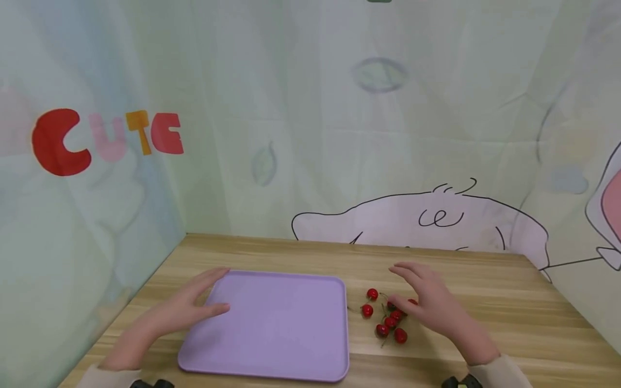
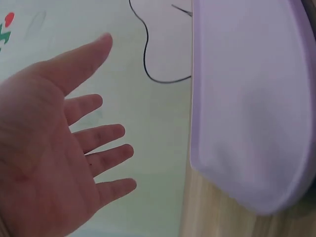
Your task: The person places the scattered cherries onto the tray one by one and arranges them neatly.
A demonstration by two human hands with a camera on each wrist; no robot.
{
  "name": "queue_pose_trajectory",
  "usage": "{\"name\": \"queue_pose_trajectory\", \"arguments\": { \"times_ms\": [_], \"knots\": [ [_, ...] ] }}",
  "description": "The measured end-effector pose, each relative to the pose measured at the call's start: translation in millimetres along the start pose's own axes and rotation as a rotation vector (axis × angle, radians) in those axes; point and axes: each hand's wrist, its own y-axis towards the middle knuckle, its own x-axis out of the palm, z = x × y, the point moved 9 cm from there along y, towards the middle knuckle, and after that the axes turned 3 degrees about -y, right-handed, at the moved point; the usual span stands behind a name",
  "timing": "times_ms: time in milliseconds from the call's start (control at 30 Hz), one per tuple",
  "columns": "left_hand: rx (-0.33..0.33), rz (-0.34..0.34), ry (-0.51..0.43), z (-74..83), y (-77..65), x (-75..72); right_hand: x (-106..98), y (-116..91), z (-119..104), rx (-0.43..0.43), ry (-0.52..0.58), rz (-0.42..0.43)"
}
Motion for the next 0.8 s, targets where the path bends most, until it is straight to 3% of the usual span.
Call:
{"name": "queue_pose_trajectory", "arguments": {
  "times_ms": [233,400,800],
  "knots": [
    [-0.072,-0.002,-0.07,-27.1,-11.6,-7.3,16,6,-5,0.016,0.08,-0.041],
    [-0.092,-0.048,-0.154,-42.2,-17.1,-6.1,30,9,-10,0.021,0.089,-0.095],
    [-0.078,-0.151,-0.243,-60.7,-19.4,6.6,65,9,-11,0.028,0.086,-0.268]
  ]
}}
